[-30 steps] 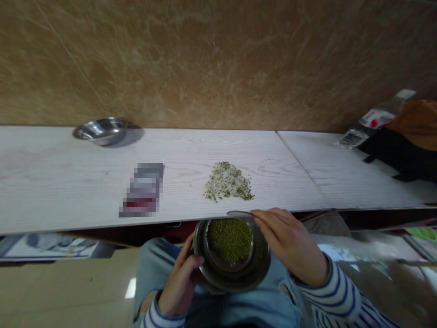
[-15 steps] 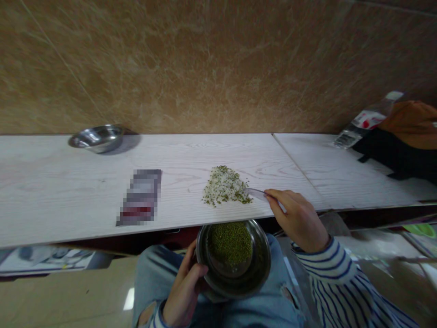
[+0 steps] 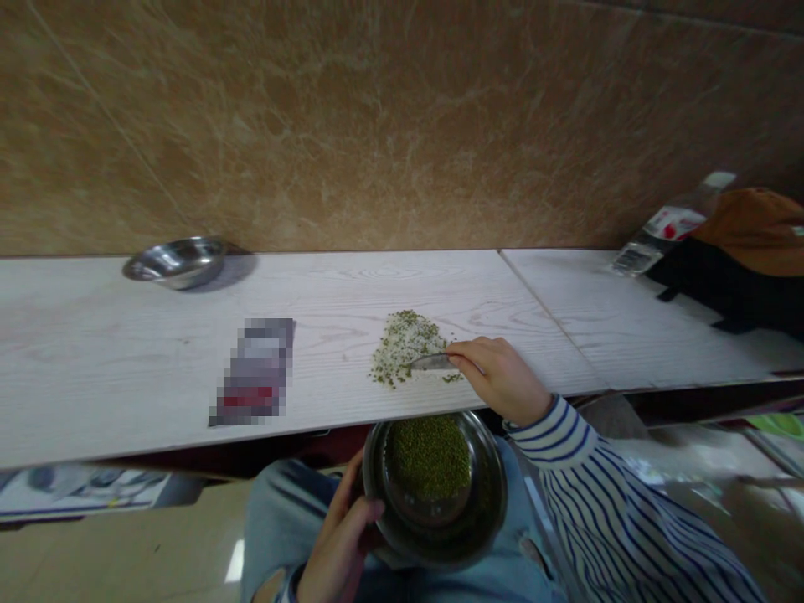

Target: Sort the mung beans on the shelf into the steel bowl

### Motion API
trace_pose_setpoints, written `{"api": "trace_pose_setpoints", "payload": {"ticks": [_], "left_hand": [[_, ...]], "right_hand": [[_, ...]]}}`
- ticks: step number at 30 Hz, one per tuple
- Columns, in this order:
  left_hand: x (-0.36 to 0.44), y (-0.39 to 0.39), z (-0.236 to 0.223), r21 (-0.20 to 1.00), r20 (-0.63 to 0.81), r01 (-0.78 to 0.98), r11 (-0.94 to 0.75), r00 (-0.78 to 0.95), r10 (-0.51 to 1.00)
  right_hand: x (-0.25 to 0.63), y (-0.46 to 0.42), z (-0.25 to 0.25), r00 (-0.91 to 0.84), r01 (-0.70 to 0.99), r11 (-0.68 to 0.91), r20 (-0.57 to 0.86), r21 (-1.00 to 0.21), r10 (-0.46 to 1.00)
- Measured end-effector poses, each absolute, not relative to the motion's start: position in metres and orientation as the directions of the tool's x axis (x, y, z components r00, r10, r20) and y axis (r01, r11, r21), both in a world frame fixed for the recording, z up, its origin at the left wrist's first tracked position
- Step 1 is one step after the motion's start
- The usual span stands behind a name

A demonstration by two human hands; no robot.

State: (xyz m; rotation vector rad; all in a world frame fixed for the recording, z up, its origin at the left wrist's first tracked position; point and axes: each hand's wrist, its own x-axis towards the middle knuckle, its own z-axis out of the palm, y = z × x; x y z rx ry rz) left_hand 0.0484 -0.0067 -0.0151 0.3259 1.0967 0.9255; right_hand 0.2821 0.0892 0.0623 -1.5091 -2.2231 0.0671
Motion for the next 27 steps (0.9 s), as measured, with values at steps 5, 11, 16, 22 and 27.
{"api": "trace_pose_setpoints", "payload": {"ticks": [5, 11, 16, 22, 27], "left_hand": [[0.052, -0.005, -0.014, 0.628, -0.627, -0.48, 0.612, 0.152, 0.764], [0.059, -0.002, -0.015, 0.64, -0.61, -0.506, 0.578, 0.122, 0.783], [0.062, -0.001, -0.016, 0.64, -0.611, -0.491, 0.591, 0.141, 0.779], [0.064, -0.003, -0.013, 0.623, -0.63, -0.489, 0.611, 0.15, 0.762], [0.064, -0.002, -0.013, 0.644, -0.602, -0.491, 0.587, 0.15, 0.784]], "right_hand": [[0.278, 0.113, 0.061, -0.315, 0.86, 0.416, 0.334, -0.295, 0.888], [0.273, 0.127, 0.069, -0.323, 0.86, 0.413, 0.306, -0.3, 0.895], [0.281, 0.126, 0.075, -0.273, 0.869, 0.395, 0.378, -0.298, 0.885], [0.29, 0.124, 0.067, -0.195, 0.922, 0.302, 0.383, -0.242, 0.903], [0.288, 0.11, 0.06, -0.235, 0.918, 0.331, 0.371, -0.219, 0.898]]}}
